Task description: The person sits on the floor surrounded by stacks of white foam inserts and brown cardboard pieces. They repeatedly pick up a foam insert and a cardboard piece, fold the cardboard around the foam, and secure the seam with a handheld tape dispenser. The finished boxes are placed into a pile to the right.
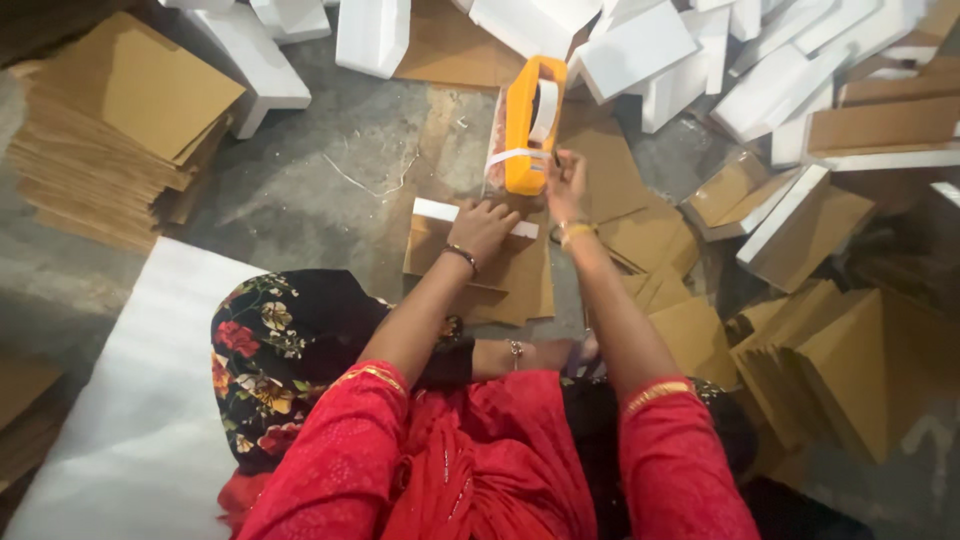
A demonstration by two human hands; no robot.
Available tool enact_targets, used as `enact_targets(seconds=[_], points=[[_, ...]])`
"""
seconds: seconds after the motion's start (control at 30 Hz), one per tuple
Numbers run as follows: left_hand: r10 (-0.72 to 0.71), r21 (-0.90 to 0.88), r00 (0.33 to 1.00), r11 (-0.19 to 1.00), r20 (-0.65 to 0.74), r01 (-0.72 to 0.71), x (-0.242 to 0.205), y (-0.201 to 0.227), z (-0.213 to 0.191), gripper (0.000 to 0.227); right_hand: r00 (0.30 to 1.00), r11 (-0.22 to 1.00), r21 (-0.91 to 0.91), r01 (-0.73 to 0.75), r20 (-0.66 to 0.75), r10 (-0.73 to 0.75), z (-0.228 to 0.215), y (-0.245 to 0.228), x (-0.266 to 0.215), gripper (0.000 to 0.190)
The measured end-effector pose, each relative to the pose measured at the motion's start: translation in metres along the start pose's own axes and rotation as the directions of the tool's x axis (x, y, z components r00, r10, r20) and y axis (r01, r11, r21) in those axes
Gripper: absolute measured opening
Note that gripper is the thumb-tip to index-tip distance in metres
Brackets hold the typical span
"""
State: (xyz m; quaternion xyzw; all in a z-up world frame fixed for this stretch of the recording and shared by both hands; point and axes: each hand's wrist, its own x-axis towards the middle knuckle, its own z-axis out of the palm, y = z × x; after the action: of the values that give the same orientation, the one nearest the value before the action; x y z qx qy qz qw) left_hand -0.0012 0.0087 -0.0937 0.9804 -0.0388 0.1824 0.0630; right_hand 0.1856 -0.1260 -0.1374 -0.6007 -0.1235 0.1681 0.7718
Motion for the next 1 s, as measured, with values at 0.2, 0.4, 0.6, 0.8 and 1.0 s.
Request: enact_targets(seconds=[0.2, 0.4, 0.6, 0.8, 1.0], points=[[0.003, -0.089, 0.999, 0.996, 0.041, 0.001, 0.002, 0.030, -0.020, 0.030, 0.992, 0.859, -0.507, -0.072, -0.126, 0.008, 0.031, -0.061, 0.030, 0.040], [-0.090, -0.118, 0.994, 0.990, -0.058, 0.083, 0.015, 0.036, -0.030, 0.031, 0.917, 0.933, -0.030, -0.359, -0.195, 0.347, 0.035, -0.125, -0.060, 0.042], [-0.133, -0.089, 0.990, 0.988, -0.050, 0.129, 0.024, 0.035, -0.012, 0.012, 0.857, 0.635, -0.598, -0.488, -0.191, 0.479, -0.018, -0.054, -0.166, 0.035], [-0.126, 0.001, 0.992, 0.992, -0.017, 0.126, 0.027, 0.034, -0.011, 0.010, 0.930, 0.325, -0.922, -0.211, -0.087, 0.356, -0.057, 0.013, -0.115, 0.036], [-0.141, 0.031, 0.989, 0.989, -0.051, 0.143, 0.028, 0.034, -0.010, 0.008, 0.979, 0.253, -0.946, 0.202, 0.204, -0.017, -0.030, -0.026, -0.106, 0.050]])
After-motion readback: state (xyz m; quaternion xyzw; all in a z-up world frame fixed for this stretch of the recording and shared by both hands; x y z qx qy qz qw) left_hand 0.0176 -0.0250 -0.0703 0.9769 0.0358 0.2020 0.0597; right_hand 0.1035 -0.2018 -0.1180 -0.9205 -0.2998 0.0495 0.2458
